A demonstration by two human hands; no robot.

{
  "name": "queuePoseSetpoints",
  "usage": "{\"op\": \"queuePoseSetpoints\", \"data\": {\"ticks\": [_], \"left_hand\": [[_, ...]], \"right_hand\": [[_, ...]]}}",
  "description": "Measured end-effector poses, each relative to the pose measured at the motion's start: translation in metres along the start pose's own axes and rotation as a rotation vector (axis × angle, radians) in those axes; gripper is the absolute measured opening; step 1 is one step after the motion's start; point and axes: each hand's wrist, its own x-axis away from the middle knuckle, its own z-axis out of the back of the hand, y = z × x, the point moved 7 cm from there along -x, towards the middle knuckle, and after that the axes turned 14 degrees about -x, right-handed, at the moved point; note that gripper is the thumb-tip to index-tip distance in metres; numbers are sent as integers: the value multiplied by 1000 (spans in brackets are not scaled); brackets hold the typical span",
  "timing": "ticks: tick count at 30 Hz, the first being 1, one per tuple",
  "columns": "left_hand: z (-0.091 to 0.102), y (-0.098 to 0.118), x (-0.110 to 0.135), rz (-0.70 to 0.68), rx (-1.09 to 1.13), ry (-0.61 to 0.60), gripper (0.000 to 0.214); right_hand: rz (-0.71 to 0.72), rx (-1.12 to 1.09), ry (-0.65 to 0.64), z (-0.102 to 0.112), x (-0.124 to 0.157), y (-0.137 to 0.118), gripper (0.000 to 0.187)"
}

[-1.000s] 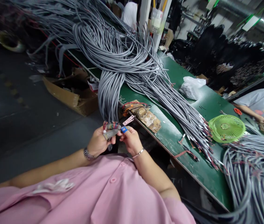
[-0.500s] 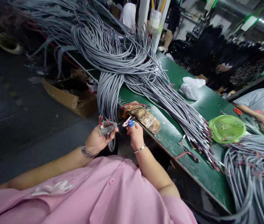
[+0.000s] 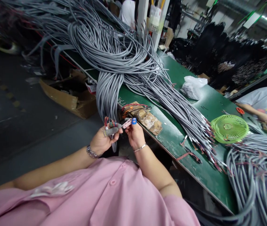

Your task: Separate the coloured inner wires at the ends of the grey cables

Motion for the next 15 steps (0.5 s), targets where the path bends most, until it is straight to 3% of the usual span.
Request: {"op": "queuePoseSetpoints", "data": {"ticks": [7, 15], "left_hand": [[0, -1, 3, 8, -17, 16, 31], [12, -7, 14, 18, 24, 12, 28]], "right_hand": [[-93, -59, -21, 2, 5, 10, 49], [-210, -108, 87, 30, 20, 21, 46]]}}
